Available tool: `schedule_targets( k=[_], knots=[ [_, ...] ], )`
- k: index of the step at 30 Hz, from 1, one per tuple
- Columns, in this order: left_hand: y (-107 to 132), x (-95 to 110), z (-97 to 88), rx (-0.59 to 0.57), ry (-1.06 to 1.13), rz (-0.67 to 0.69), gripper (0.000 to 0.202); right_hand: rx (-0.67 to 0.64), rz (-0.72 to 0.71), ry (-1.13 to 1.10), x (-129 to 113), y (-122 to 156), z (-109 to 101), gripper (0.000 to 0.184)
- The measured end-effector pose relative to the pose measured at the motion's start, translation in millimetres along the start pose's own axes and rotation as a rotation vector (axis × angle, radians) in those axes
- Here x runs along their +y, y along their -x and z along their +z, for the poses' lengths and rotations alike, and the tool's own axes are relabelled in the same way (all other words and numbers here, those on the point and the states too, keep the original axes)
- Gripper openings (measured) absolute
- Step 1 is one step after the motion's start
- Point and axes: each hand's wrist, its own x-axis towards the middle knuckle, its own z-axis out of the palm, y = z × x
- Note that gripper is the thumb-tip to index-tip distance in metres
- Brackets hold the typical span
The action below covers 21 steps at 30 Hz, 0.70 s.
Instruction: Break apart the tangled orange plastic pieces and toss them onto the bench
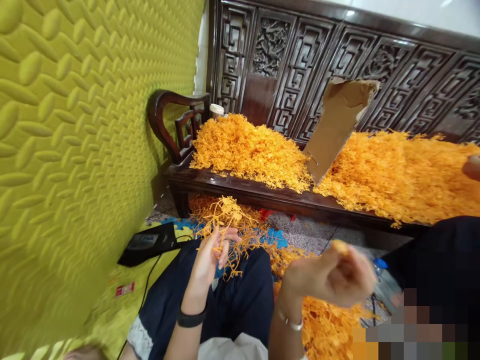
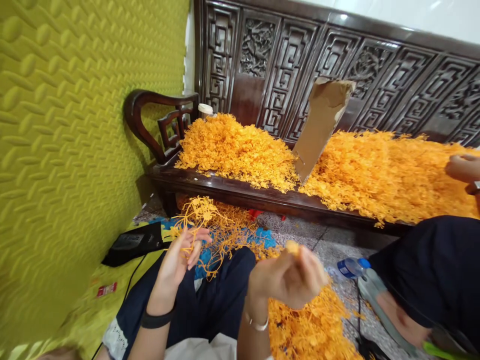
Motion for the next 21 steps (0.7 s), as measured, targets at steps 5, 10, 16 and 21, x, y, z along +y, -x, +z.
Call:
schedule_targets(
  k=[5,10,16,21],
  knots=[
    [-1.9,4.6,-5.8,-0.153,0.234,-0.031,0.047,-0.893,0.114,0.149,66.0,-50.3,82.6,0.05],
    [-3.4,3.4,-7.8,-0.21,0.269,-0.024,0.048,-1.119,0.446,-0.027,55.8,-32.1,70.3,0.049],
    [-6.4,-2.2,-6.8,-0.21,0.156,-0.064,0.051,-1.378,0.841,-0.343,10.4,13.0,22.1,0.025],
    [-3.6,-5.3,-2.3,-0.131,0.02,-0.074,0.051,-1.518,1.017,-0.342,15.9,28.8,20.4,0.025]
  ],
)
